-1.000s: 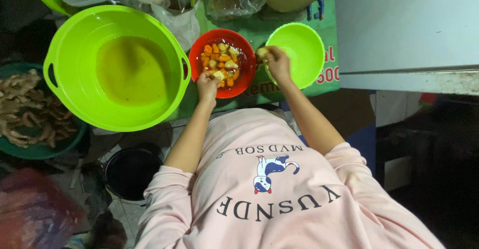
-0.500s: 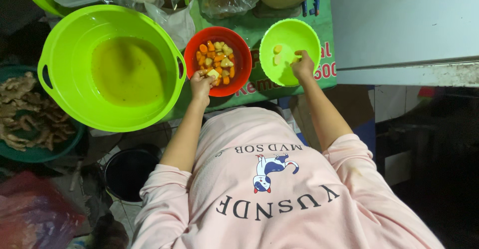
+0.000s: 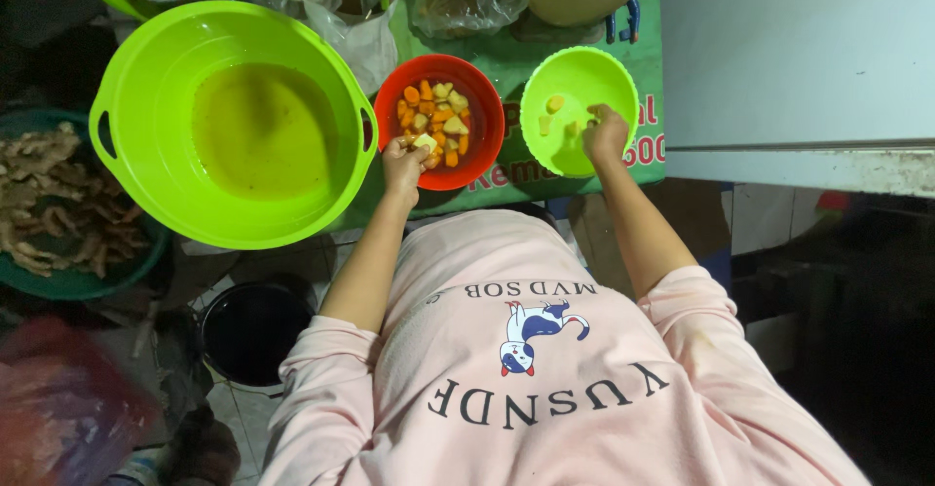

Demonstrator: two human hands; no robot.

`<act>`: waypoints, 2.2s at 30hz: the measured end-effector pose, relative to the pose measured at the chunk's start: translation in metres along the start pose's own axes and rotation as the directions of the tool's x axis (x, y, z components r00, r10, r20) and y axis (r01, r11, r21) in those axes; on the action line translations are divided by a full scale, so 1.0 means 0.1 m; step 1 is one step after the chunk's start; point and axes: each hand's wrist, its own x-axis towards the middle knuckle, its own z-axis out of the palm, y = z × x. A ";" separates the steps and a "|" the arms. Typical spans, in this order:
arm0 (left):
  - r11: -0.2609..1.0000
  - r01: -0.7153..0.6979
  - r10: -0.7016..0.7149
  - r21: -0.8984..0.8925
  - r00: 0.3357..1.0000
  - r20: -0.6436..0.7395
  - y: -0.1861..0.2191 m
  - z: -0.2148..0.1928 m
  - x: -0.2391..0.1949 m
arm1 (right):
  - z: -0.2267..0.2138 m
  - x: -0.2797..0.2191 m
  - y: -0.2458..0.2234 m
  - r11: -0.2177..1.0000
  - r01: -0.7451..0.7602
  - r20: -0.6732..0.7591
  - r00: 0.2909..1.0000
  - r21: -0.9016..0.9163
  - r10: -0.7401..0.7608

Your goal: The person washes chopped orange and pale vegetables in a red bowl filled with water, then transfers the cleaned pieces into a green bowl. The person repeatedly rinses the vegetables by hand and moves them between bowls, finishing by pouring the remaining water from the red bowl into a larger green basin.

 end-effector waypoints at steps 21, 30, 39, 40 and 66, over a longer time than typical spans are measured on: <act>-0.299 -0.356 0.410 0.885 0.790 0.456 0.25 0.23 -0.05 | 1.20 -0.66 -1.48 0.771 0.623 0.666 0.631 -0.131 -0.397; -0.298 -0.323 0.290 0.898 0.866 0.407 0.14 0.26 0.12 | 1.37 -0.63 -1.42 0.726 0.665 0.732 0.581 -0.174 -0.356; -0.096 -0.354 0.138 0.930 0.921 0.364 0.27 0.29 -0.04 | 1.11 -0.52 -1.58 0.884 0.463 0.828 0.518 -0.063 -0.213; -0.106 -0.367 0.156 0.924 0.912 0.380 0.29 0.29 -0.11 | 1.06 -0.51 -1.60 0.940 0.341 0.864 0.476 -0.013 -0.161; -0.182 -0.590 0.109 0.787 0.783 0.612 0.78 0.02 -0.75 | 0.41 -0.77 -1.68 0.862 0.453 0.448 0.738 0.227 -0.505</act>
